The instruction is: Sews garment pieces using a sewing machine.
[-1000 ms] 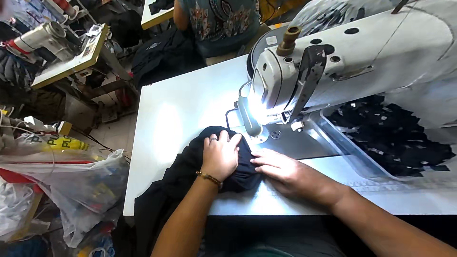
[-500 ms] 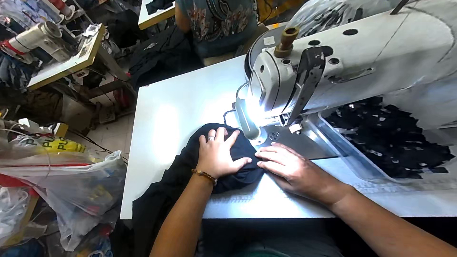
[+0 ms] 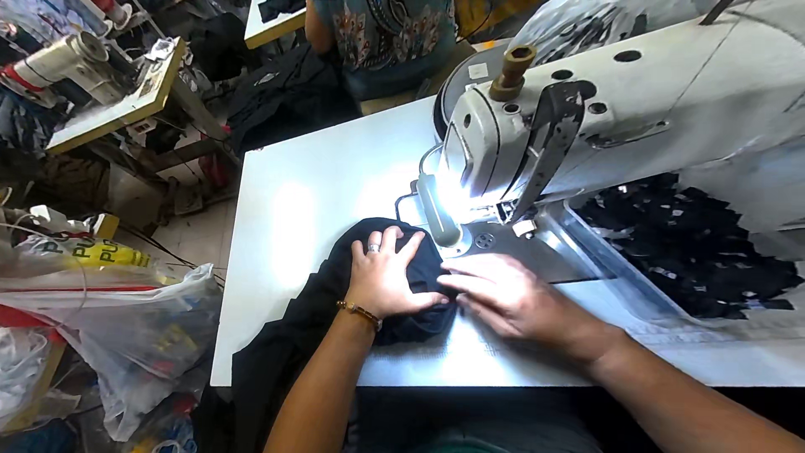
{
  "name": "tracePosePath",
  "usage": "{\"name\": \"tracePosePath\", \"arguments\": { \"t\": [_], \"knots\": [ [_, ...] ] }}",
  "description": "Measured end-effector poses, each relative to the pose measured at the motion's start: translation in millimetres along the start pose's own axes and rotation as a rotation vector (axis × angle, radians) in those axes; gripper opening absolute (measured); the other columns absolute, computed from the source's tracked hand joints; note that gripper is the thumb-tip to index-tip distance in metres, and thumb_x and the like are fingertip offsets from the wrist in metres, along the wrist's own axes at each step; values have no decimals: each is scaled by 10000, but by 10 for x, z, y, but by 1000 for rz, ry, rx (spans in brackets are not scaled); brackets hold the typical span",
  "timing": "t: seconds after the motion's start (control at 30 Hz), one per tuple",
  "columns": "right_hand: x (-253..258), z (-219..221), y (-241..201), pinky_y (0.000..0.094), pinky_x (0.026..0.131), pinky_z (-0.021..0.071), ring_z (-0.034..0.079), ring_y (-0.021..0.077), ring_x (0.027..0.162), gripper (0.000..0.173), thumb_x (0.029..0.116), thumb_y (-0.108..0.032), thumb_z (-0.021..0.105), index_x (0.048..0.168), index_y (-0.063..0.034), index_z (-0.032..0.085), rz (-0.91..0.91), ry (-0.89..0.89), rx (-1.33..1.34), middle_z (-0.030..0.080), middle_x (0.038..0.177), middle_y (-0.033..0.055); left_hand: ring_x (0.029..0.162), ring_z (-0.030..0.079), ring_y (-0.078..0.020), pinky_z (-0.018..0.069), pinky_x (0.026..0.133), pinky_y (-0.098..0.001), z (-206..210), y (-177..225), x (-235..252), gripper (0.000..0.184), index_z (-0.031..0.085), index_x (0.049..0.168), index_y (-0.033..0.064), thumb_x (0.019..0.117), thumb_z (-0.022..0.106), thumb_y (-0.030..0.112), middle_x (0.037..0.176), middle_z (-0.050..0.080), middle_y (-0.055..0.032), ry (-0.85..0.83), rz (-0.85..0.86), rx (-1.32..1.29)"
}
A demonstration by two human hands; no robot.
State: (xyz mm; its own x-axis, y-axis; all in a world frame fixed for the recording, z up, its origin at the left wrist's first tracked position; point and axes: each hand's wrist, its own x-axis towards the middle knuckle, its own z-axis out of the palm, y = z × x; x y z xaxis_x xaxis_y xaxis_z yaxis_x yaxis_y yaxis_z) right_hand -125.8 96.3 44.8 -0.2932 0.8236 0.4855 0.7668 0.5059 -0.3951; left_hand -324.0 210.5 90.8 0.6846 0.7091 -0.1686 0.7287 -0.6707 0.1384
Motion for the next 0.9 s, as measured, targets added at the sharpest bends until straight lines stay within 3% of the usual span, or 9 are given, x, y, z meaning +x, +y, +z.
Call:
{"name": "tracePosePath", "arguments": {
  "t": [0.1, 0.17, 0.27, 0.37, 0.53, 0.67, 0.83, 0.9],
  "knots": [
    [35, 22, -56, 690, 1125, 322, 524, 324, 1389, 586, 1049, -506, 362, 1365, -115, 662, 126, -190, -91, 605, 1459, 69, 1374, 422, -327, 334, 1038, -618, -5, -6, -2, 1097, 405, 1582, 338, 654, 685, 849, 1545, 436, -100, 3, 4, -6],
    [80, -48, -49, 751, 1124, 270, 498, 418, 1388, 646, 1025, -555, 429, 1349, -43, 654, 257, -212, -174, 597, 1441, 156, 1385, 402, -324, 327, 1041, -616, -56, -1, 28, 1120, 374, 1593, 359, 641, 702, 850, 1544, 424, -95, -42, -9, -16],
    [51, -90, -33, 655, 1093, 393, 579, 421, 1276, 436, 982, -311, 537, 1266, -22, 697, 183, -76, -192, 647, 1326, 195, 1391, 389, -328, 333, 1032, -621, -102, -9, 70, 1147, 348, 1603, 361, 635, 712, 856, 1538, 421, -99, -88, -7, -23],
    [-14, -43, -44, 600, 1118, 414, 568, 347, 1334, 438, 889, -183, 524, 1263, -50, 710, -37, -83, -59, 649, 1366, 146, 1398, 384, -329, 325, 1040, -632, -129, 10, 109, 1151, 329, 1612, 354, 641, 733, 823, 1530, 427, -99, -106, -15, -16],
    [-54, 37, 102, 557, 1104, 453, 650, 344, 1227, 331, 978, -195, 505, 1094, -36, 771, -97, -55, -27, 728, 1213, 133, 1415, 360, -347, 307, 1049, -641, -158, 4, 204, 1170, 306, 1624, 325, 651, 731, 817, 1549, 410, -107, -120, 9, -15],
    [33, -9, 117, 561, 1075, 459, 647, 384, 1182, 281, 945, -138, 542, 1051, -40, 783, -35, -30, -111, 735, 1161, 147, 1447, 327, -333, 276, 1092, -647, -238, 31, 343, 1164, 320, 1623, 285, 671, 736, 808, 1569, 392, -92, -157, -16, -18],
    [105, -50, 181, 621, 982, 470, 654, 416, 1103, 260, 896, -79, 566, 1027, -21, 782, 23, 3, -176, 730, 1102, 168, 1497, 272, -355, 224, 1136, -671, -376, 98, 461, 1056, 424, 1574, 249, 708, 780, 738, 1603, 359, -124, -178, -62, -75],
    [101, -51, 211, 639, 1015, 449, 656, 413, 1112, 268, 919, -87, 551, 1035, -19, 783, 54, 8, -175, 733, 1107, 161, 1525, 229, -363, 201, 1150, -678, -390, 98, 510, 1028, 450, 1558, 243, 716, 777, 734, 1622, 337, -130, -181, -59, -80]
  ]
}}
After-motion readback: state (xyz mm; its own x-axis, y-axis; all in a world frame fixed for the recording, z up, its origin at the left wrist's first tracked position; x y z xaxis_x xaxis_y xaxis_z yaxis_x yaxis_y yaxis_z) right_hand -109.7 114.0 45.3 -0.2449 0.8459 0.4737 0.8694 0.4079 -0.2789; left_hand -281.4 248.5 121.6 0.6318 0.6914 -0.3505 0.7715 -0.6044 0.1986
